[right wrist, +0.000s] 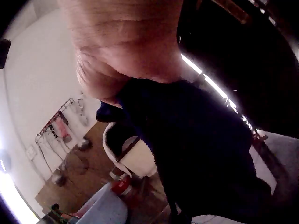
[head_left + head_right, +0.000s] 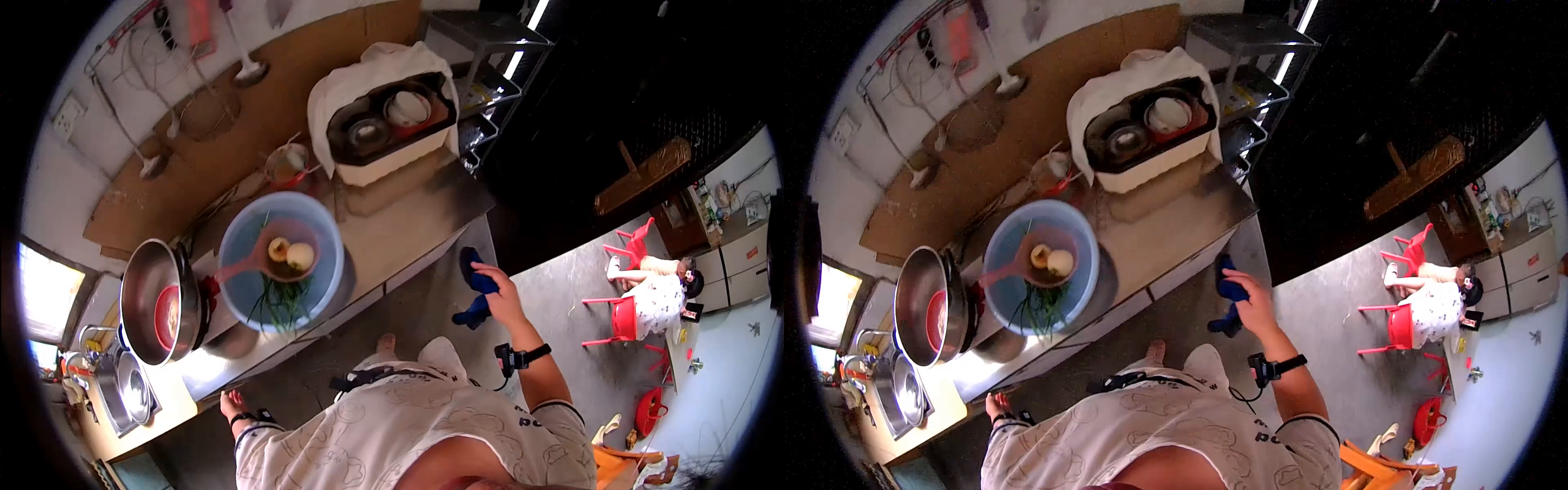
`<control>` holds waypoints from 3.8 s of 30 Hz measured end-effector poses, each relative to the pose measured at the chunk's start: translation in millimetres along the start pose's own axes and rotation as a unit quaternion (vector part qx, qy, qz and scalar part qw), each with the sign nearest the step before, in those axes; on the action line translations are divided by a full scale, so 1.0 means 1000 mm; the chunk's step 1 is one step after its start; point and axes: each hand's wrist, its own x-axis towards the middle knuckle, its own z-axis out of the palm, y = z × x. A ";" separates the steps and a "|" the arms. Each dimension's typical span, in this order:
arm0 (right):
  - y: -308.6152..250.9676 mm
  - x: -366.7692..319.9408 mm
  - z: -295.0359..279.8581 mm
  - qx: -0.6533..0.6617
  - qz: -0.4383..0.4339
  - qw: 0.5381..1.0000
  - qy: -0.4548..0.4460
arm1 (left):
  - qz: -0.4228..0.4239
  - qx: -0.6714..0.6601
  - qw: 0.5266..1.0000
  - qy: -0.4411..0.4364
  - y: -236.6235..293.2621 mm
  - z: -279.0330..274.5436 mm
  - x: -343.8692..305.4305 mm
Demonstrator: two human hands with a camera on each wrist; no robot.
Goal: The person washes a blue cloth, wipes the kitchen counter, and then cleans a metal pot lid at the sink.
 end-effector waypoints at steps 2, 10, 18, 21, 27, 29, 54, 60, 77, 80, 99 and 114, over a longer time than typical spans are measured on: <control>0.010 0.036 -0.003 0.013 -0.016 0.998 -0.057 | 0.027 0.002 1.000 0.009 -0.010 -0.003 -0.019; 0.036 0.185 0.010 0.139 -0.150 0.957 -0.204 | 0.096 -0.061 0.994 -0.003 -0.142 -0.035 -0.163; 0.098 0.270 0.012 -0.157 -0.183 0.885 -0.398 | 0.009 -0.139 0.965 0.221 -0.266 -0.063 -0.339; 0.101 0.314 0.015 -0.153 -0.241 0.905 -0.314 | 0.037 -0.150 0.947 0.281 -0.306 -0.122 -0.333; 0.033 0.411 0.026 -0.265 -0.391 0.878 -0.080 | 0.173 -0.106 0.939 0.276 -0.294 -0.175 -0.285; 0.006 0.431 0.022 -0.261 -0.476 0.839 0.028 | 0.221 -0.048 0.920 0.320 -0.209 -0.041 -0.374; 0.057 0.343 -0.068 -0.122 -0.542 0.806 -0.205 | 0.480 0.081 0.864 -0.131 -0.124 0.310 -0.465; 0.117 0.326 -0.060 -0.318 -0.443 0.750 -0.374 | 0.488 0.113 0.846 -0.185 -0.132 0.335 -0.467; 0.021 0.382 -0.013 -0.309 -0.404 0.852 0.120 | 0.525 0.434 0.664 -0.309 -0.146 0.484 -0.504; 0.038 0.396 -0.016 -0.281 -0.362 0.889 0.023 | 0.647 0.420 0.577 -0.266 -0.158 0.505 -0.505; -0.063 0.383 -0.202 -0.214 -0.364 0.900 0.105 | 0.680 0.464 0.518 -0.233 0.000 0.505 -0.558; -0.079 0.549 -0.036 -0.253 -0.209 0.943 -0.064 | 0.717 0.517 0.424 -0.201 0.075 0.692 -0.466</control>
